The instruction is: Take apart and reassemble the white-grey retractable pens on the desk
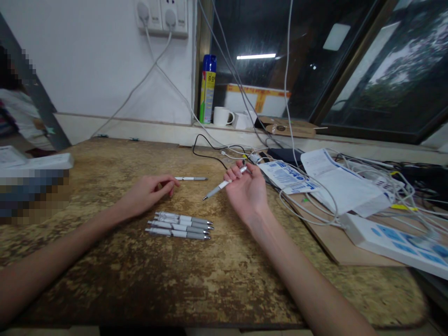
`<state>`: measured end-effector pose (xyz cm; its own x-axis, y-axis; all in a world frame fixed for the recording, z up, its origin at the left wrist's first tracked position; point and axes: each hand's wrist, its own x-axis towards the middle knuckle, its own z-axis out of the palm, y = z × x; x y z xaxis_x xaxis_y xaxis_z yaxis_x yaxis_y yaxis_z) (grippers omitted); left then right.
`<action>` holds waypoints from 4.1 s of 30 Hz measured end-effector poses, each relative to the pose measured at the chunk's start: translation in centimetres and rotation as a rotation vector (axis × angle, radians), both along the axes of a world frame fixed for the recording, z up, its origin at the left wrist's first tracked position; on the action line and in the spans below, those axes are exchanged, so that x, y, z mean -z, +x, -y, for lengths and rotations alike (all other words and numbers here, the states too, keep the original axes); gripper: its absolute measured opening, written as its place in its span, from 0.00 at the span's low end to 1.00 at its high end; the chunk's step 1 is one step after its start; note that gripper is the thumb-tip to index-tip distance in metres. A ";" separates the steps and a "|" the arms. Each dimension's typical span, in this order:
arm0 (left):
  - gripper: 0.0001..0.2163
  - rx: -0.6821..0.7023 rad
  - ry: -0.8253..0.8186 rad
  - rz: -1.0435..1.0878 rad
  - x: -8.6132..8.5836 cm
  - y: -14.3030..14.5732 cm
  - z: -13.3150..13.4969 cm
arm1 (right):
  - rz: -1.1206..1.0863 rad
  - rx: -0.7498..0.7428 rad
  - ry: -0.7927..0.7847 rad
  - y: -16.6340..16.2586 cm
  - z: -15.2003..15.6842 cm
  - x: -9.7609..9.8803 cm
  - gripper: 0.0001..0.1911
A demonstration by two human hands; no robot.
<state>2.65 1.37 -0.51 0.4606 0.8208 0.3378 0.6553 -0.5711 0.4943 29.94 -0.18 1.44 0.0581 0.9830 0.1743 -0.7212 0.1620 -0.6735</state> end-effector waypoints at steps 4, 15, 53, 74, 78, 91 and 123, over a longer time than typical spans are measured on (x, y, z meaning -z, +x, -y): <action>0.15 0.084 -0.051 -0.039 0.0 -0.1 -0.1 | -0.028 0.003 0.002 0.0 0.3 -0.6 0.16; 0.11 0.257 -0.080 -0.104 -0.3 0.3 0.4 | -0.019 -0.010 0.057 0.3 0.5 -0.9 0.17; 0.13 0.287 -0.411 0.136 -2.0 -0.6 0.2 | 1.397 -0.122 0.453 -1.2 1.4 2.4 0.08; 0.14 0.391 -0.464 -0.181 -2.1 -2.8 -1.2 | 1.602 -0.331 0.425 -0.7 1.3 2.5 0.12; 0.15 0.376 -0.448 -0.189 -2.5 -2.5 -0.7 | 1.594 -0.260 0.420 -0.8 1.5 2.3 0.11; 0.11 0.039 0.272 -0.388 0.4 1.3 -5.6 | 1.610 -0.075 0.421 -0.9 0.7 2.8 0.09; 0.14 0.091 0.315 -0.377 -0.2 3.0 1.9 | 1.703 0.126 0.485 -2.2 0.8 3.6 0.14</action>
